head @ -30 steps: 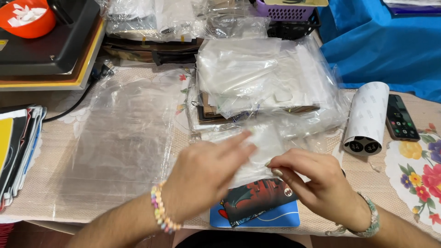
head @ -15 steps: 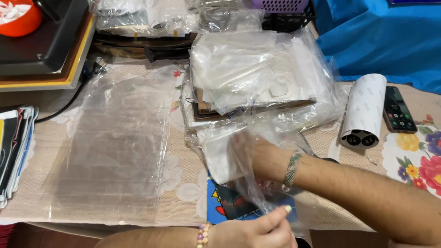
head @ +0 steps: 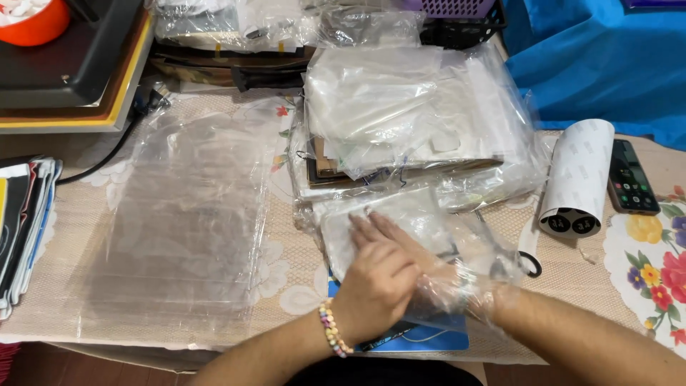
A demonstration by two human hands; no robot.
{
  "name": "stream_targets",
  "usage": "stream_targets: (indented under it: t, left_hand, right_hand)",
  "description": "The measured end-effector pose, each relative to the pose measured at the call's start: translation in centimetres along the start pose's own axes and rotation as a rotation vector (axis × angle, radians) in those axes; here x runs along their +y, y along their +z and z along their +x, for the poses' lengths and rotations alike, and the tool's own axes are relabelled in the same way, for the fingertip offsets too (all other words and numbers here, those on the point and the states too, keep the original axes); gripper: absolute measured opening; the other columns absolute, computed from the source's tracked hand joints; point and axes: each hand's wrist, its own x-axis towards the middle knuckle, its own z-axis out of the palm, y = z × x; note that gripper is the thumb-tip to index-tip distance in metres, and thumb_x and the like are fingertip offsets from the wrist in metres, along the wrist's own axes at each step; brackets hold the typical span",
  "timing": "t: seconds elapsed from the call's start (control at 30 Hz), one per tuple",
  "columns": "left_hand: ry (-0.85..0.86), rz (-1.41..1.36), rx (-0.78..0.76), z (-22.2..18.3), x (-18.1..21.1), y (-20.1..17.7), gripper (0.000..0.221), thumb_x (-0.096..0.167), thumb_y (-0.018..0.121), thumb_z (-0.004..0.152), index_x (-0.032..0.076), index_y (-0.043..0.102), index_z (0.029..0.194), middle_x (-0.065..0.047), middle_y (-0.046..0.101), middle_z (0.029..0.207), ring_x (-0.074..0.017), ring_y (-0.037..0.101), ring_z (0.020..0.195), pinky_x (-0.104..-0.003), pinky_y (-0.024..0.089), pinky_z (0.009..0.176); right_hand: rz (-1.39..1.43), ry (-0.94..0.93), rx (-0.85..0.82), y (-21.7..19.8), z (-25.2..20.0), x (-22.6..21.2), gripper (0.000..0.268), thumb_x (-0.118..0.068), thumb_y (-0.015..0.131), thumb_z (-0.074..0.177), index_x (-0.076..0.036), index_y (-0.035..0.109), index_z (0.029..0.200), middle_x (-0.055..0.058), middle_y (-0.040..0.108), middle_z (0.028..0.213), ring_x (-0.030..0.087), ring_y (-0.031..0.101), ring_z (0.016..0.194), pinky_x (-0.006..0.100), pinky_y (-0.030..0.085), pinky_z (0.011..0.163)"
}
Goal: The person packages several items by placing them into plastic sleeves, using scissors to trim excess plastic, and sealing them with tape.
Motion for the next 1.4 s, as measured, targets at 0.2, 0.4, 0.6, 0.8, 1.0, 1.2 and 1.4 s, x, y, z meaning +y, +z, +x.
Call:
stream_targets:
  t: [0.2,0.4,0.6,0.8,1.0,1.2,1.4]
  left_hand:
    - [0.513,-0.047,0.195,1.9,2.2,-3.4,0.017,0.000,0.061,0.105,-0.001,0.064,0.088,-0.013,0.065,0.088,-0.0261,0.062,0.083,-0.035,0.051,0.077]
    - [0.222,-0.086,-0.124,-0.7,-3.3,-3.0,0.087,0.063,0.064,0.081,0.001,0.047,0.139,-0.021,0.051,0.137,-0.0331,0.051,0.126,-0.050,0.044,0.112]
    - [-0.244,0.045,-0.374,-4.7,-9.3,-5.2,0.123,0.070,0.079,0.061,0.004,0.032,0.154,-0.030,0.045,0.143,-0.0450,0.038,0.137,-0.062,0.023,0.114]
    - [-0.256,0.118,-0.393,-5.1,-9.5,-5.4,0.074,0.038,0.079,0.081,0.009,0.050,0.143,-0.023,0.051,0.139,-0.0393,0.043,0.136,-0.056,0.027,0.114]
    - [-0.195,0.168,-0.377,-6.0,-10.2,-4.6,0.068,0.051,0.062,0.089,0.016,0.049,0.146,-0.019,0.051,0.138,-0.0373,0.043,0.136,-0.057,0.026,0.115]
    - [-0.102,0.191,-0.263,-6.1,-10.2,-4.5,0.066,0.030,0.084,0.073,0.009,0.060,0.131,-0.018,0.056,0.137,-0.0358,0.049,0.128,-0.054,0.035,0.110]
    - [-0.124,0.164,-0.268,-6.4,-10.4,-4.3,0.069,0.027,0.086,0.070,0.009,0.059,0.131,-0.019,0.055,0.139,-0.0366,0.050,0.128,-0.054,0.037,0.109]
  right_hand:
    - [-0.070,-0.041,0.051,-3.6,1.7,2.7,0.102,-0.065,0.075,0.078,-0.001,0.038,0.149,0.022,0.047,0.148,0.040,0.042,0.136,0.054,0.026,0.117]
    - [-0.244,0.122,-0.231,-3.7,4.5,4.0,0.037,-0.024,0.069,0.091,-0.019,0.060,0.126,0.006,0.061,0.109,0.021,0.058,0.100,0.034,0.053,0.088]
    - [-0.342,0.088,-0.317,-7.1,3.9,1.3,0.106,-0.072,0.087,0.056,-0.013,0.053,0.136,0.008,0.061,0.123,0.027,0.059,0.119,0.040,0.051,0.097]
    - [-0.441,0.093,-0.505,-7.8,1.3,-1.2,0.124,-0.051,0.095,0.067,-0.006,0.022,0.157,0.025,0.028,0.160,0.041,0.023,0.149,0.058,0.023,0.119]
    - [-0.261,-0.109,0.068,0.3,-4.4,3.2,0.074,-0.029,0.077,0.077,-0.001,0.050,0.140,0.027,0.033,0.159,0.047,0.027,0.147,0.059,0.031,0.110]
    - [-0.401,-0.211,-0.003,3.7,-7.8,4.3,0.056,-0.013,0.057,0.094,0.003,0.042,0.145,0.029,0.048,0.145,0.037,0.050,0.134,0.043,0.038,0.115]
    - [-0.085,-0.178,0.353,3.9,-7.2,4.5,0.033,-0.029,0.075,0.089,-0.005,0.068,0.111,0.018,0.075,0.107,0.032,0.074,0.096,0.045,0.060,0.091]
